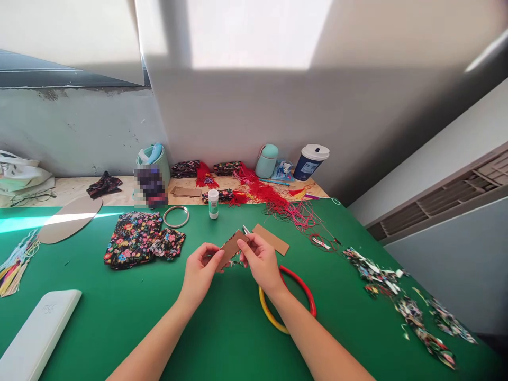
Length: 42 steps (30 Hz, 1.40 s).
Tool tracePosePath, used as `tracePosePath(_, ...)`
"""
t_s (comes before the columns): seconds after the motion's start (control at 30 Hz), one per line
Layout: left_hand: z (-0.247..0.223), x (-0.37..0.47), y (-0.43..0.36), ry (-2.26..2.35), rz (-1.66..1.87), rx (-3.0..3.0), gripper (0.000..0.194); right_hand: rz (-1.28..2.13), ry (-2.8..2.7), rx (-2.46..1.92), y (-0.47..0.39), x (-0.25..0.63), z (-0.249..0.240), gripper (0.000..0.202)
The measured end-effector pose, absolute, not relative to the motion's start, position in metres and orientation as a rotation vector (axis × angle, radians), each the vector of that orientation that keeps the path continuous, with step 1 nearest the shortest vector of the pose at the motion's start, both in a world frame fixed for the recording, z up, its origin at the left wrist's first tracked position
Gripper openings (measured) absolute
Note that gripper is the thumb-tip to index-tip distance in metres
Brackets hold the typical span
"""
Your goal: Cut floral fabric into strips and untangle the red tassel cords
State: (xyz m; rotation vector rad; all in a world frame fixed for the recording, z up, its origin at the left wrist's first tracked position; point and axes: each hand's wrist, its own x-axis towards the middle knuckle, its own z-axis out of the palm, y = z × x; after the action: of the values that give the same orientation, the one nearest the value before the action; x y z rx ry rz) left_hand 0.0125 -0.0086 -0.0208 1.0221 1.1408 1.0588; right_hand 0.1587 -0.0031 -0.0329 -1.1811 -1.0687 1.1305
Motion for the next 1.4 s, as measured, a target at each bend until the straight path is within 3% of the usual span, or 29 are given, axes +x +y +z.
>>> tracePosePath(0.57,-0.025,0.009,-0.009,1.248,1.103,1.260,0.008,1.081,-1.058,-1.175,-0.008,0.156,-0.027,0.024)
tracePosePath(0.73,-0.024,0.009,-0.012,1.264,1.245,1.274,0.021,1.062,-1.022,-1.197,-0.007,0.158,-0.026,0.025)
tracePosePath(1.0,-0.022,0.009,-0.014,1.262,1.311,1.389,0.008,0.990,-1.114,-1.214,-0.014,0.153,-0.024,0.020)
tracePosePath(1.4,-0.021,0.012,-0.018,1.223,1.285,1.636,0.013,0.981,-1.062,-1.200,-0.013,0.155,-0.021,0.020)
